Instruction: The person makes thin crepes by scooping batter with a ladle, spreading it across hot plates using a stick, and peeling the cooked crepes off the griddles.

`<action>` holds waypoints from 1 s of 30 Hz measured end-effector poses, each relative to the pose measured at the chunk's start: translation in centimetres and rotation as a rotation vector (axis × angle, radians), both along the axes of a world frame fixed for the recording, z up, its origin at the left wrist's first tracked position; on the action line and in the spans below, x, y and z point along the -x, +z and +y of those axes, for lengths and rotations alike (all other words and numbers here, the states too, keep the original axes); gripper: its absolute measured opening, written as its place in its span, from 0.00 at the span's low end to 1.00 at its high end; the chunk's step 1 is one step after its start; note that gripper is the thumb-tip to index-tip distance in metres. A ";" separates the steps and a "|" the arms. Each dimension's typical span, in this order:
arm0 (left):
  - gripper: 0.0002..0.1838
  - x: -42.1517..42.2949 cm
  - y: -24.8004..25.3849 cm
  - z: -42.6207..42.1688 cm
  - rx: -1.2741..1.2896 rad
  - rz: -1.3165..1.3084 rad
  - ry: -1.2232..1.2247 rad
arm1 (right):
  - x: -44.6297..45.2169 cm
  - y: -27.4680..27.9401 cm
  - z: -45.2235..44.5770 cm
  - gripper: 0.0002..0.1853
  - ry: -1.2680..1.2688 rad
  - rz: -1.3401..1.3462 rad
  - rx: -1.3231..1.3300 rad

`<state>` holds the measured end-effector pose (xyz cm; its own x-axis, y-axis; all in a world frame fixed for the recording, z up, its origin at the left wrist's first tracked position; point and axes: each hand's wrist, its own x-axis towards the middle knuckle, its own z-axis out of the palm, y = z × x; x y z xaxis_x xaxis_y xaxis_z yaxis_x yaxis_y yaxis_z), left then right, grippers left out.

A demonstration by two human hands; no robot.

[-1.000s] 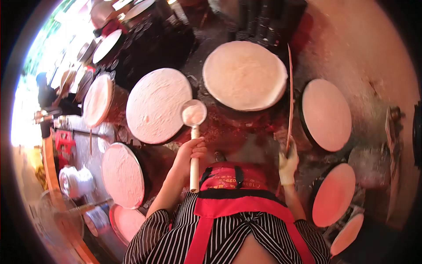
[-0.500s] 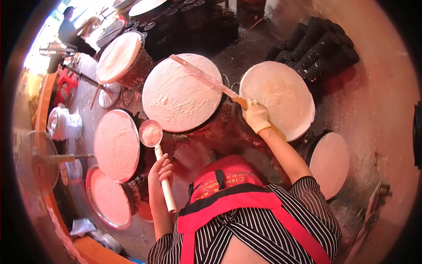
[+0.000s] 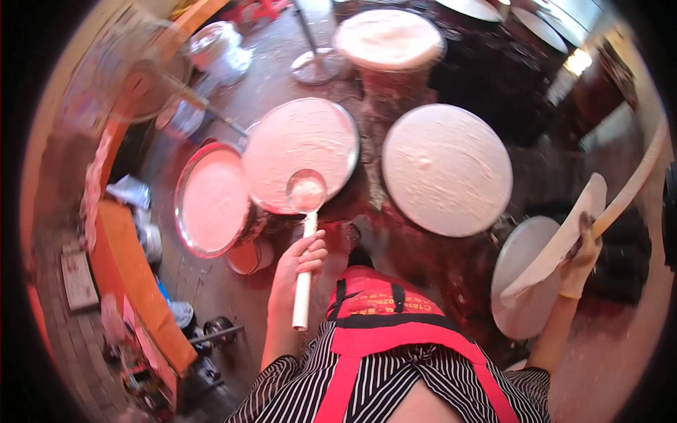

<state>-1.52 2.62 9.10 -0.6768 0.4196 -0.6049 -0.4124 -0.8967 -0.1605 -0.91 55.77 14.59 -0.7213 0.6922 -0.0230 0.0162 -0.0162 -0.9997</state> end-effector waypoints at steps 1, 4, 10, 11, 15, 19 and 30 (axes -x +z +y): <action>0.08 0.8 -0.2 -1.8 0.044 0.019 0.013 | 3.5 0.9 -2.4 0.07 0.062 -0.019 0.040; 0.08 2.8 -1.9 -8.1 0.133 0.045 0.077 | 16.8 -0.2 -8.8 0.11 0.171 0.043 0.075; 0.09 5.8 -1.4 -18.5 0.286 0.087 0.248 | 45.0 5.9 -19.9 0.13 0.458 0.403 0.517; 0.09 6.6 -0.8 -20.2 0.293 0.072 0.291 | 47.3 7.5 -21.9 0.13 0.450 0.458 0.533; 0.04 8.0 -2.1 -25.9 0.177 0.108 0.418 | 55.5 6.1 -21.6 0.11 0.457 0.436 0.434; 0.04 7.6 -1.5 -27.2 0.132 0.077 0.569 | 58.4 -4.3 -22.6 0.08 0.303 0.194 0.293; 0.14 6.4 2.2 -23.3 0.189 -0.092 0.802 | 59.2 -24.1 -28.2 0.09 -0.190 -0.194 0.703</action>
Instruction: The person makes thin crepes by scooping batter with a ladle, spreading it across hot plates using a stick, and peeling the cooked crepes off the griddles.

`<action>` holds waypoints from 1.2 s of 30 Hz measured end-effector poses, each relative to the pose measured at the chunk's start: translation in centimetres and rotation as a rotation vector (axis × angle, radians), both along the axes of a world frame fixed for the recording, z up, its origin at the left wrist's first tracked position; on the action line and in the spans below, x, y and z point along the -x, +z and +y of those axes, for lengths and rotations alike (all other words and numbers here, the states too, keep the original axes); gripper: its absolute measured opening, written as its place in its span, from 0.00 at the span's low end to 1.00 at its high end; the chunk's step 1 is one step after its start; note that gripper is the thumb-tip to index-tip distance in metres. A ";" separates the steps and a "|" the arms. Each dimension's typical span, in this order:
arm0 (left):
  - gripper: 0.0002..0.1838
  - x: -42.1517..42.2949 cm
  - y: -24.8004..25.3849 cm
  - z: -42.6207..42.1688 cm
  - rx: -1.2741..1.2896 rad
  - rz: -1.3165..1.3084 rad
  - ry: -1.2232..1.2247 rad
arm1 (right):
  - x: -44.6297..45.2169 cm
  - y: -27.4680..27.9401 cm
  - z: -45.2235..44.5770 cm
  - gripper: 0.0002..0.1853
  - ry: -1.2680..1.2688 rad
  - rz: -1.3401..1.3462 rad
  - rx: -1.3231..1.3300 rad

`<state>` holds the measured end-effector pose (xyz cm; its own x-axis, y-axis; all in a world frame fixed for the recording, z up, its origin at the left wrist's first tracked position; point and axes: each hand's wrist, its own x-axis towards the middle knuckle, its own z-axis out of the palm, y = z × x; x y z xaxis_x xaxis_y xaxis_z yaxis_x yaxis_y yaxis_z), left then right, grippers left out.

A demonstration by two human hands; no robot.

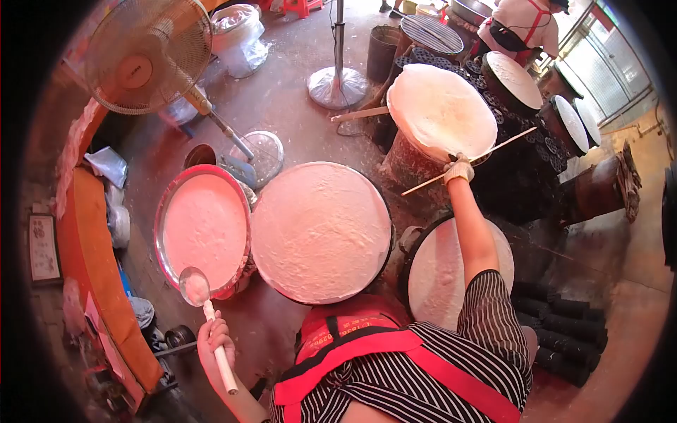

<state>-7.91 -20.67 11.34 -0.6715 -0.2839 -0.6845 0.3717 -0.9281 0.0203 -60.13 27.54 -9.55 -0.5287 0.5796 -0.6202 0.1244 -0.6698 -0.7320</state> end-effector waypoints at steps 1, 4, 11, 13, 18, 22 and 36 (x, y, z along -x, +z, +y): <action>0.14 0.0 0.1 0.1 -0.013 0.003 0.002 | -0.2 0.0 -0.7 0.09 -0.030 0.016 -0.011; 0.15 -0.3 -0.2 -1.0 -0.065 0.032 -0.002 | -1.1 -1.2 0.0 0.07 0.064 0.047 -0.034; 0.17 -4.2 -5.3 -13.3 0.111 0.013 -0.143 | -14.3 3.8 -4.9 0.13 0.628 0.239 -0.026; 0.12 -4.0 -10.0 -18.5 0.856 -0.646 -0.358 | -22.3 6.7 -11.9 0.15 0.868 0.243 -0.128; 0.24 0.5 -21.9 -40.0 2.033 -1.027 -1.369 | -34.7 3.8 -30.5 0.17 1.197 -0.368 -0.036; 0.21 3.3 -26.0 -45.8 2.724 -0.846 -1.387 | -40.0 4.2 -49.8 0.24 1.605 0.325 -0.869; 0.13 10.2 -23.1 -35.8 -0.194 -0.024 -0.392 | -45.5 -2.4 -60.5 0.37 1.881 0.446 -1.367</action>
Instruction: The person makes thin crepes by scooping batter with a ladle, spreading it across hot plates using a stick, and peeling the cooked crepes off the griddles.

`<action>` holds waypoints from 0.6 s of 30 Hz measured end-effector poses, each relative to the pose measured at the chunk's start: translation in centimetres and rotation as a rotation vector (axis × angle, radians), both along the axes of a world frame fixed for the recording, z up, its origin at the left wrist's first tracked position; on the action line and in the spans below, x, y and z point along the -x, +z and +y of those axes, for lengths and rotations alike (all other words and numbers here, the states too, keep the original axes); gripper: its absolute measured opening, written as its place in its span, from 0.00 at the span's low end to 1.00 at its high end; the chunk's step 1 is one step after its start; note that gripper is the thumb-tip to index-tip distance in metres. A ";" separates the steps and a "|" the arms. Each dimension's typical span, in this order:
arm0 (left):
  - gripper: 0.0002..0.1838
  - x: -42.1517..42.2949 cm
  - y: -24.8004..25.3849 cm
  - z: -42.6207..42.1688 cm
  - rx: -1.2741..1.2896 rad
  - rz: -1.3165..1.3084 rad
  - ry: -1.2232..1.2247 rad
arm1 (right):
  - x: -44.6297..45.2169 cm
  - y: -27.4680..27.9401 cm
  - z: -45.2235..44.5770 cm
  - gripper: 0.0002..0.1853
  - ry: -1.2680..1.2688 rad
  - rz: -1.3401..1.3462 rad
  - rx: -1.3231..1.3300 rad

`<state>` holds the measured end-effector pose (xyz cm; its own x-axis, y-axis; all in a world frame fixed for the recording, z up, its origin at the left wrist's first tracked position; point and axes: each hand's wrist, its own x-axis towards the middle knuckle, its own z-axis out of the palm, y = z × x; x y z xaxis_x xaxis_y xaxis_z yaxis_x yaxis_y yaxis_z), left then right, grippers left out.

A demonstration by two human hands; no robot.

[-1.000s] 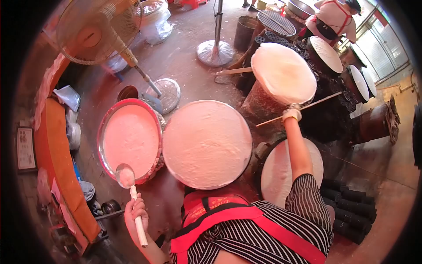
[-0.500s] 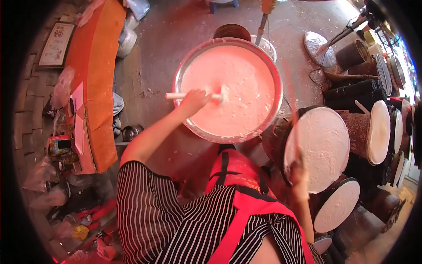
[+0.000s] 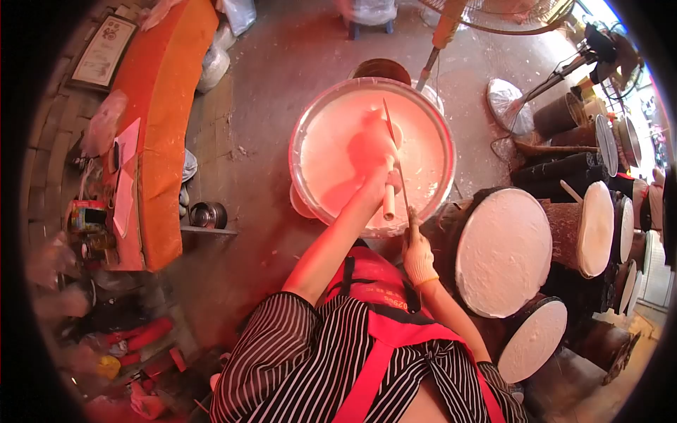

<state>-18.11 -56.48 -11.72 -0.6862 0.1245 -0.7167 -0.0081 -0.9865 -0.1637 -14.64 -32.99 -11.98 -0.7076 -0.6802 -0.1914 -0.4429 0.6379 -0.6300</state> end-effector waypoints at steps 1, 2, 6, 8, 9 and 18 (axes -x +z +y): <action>0.12 -0.1 2.6 1.2 0.007 0.083 0.058 | -0.6 1.1 1.8 0.37 -0.001 0.005 0.089; 0.11 -0.5 5.2 2.0 0.018 0.168 0.119 | -1.0 2.4 3.2 0.38 0.005 -0.004 0.096; 0.11 -1.8 17.8 5.3 0.198 0.311 0.163 | -1.7 6.5 7.8 0.36 0.052 0.077 0.281; 0.13 -2.4 23.4 6.1 0.282 0.461 0.118 | -1.5 8.9 8.5 0.35 0.051 0.212 0.436; 0.15 -2.8 27.0 6.8 0.315 0.451 0.110 | -1.2 10.8 9.0 0.35 0.065 0.201 0.443; 0.21 -8.0 49.3 6.8 1.518 0.360 -0.086 | 3.0 25.6 11.3 0.34 0.100 0.531 0.715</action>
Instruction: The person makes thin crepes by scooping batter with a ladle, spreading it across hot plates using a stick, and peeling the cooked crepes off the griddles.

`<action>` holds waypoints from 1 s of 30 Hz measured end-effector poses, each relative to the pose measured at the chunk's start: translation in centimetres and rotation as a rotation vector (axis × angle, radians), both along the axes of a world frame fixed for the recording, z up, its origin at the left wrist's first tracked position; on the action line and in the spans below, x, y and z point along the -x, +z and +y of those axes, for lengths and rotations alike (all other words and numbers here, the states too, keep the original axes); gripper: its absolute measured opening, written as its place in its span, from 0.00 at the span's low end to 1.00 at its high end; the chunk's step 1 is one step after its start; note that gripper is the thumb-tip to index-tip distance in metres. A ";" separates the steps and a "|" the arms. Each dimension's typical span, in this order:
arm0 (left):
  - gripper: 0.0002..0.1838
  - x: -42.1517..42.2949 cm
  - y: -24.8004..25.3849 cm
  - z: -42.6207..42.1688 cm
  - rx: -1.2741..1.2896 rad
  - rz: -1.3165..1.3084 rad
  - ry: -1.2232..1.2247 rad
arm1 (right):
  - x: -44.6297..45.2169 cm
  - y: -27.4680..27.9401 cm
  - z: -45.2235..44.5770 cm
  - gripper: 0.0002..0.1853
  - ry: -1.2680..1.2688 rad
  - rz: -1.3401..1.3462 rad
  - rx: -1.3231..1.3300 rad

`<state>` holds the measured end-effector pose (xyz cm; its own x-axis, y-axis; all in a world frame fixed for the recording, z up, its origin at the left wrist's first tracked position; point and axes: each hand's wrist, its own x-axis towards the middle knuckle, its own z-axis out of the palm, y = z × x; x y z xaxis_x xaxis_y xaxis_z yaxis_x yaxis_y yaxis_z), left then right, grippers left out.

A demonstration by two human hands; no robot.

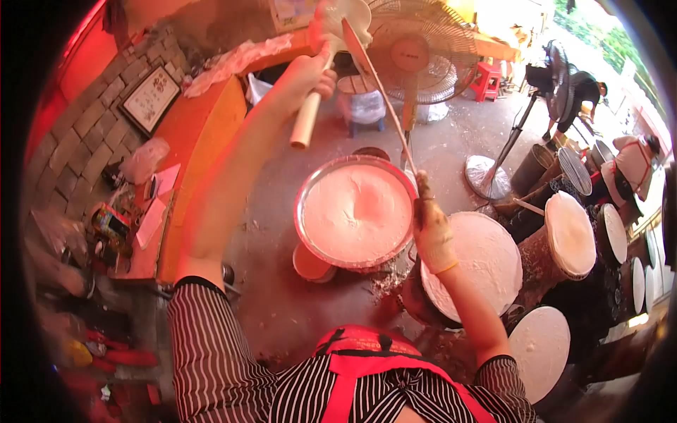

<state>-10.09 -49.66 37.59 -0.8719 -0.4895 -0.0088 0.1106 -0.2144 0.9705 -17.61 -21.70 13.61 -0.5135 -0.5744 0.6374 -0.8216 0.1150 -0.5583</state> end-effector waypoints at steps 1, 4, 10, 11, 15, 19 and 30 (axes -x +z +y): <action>0.22 -0.6 0.6 -0.9 0.107 -0.044 -0.053 | 0.3 0.0 -0.3 0.36 -0.059 0.112 0.078; 0.21 -0.8 -3.0 -2.8 0.072 -0.283 -0.052 | -1.6 -1.4 -0.7 0.36 -0.255 0.144 -0.001; 0.15 -1.7 -14.2 -3.2 -0.647 -0.639 -0.439 | -9.8 -8.8 3.7 0.36 -0.321 0.024 -0.245; 0.15 -2.9 -14.6 -0.8 -0.645 -0.643 -0.502 | -11.8 -9.9 6.2 0.35 -0.336 -0.072 -0.216; 0.15 -5.0 -15.0 9.5 -0.771 -0.951 -0.627 | -21.2 -12.3 18.5 0.30 -0.459 -0.381 -0.118; 0.11 -7.4 -14.1 24.6 -0.774 -1.161 -0.911 | -32.6 -14.7 31.1 0.27 -0.731 -0.367 0.091; 0.09 -14.1 -14.0 77.2 0.438 -0.389 -1.801 | -52.8 -4.3 63.6 0.25 -1.309 -0.032 -0.106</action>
<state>3.98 27.50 23.61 -0.2576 0.8557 -0.4489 -0.1424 0.4259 0.8935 35.23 41.88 9.31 -0.7389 0.3110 0.5977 -0.0554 0.8561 -0.5139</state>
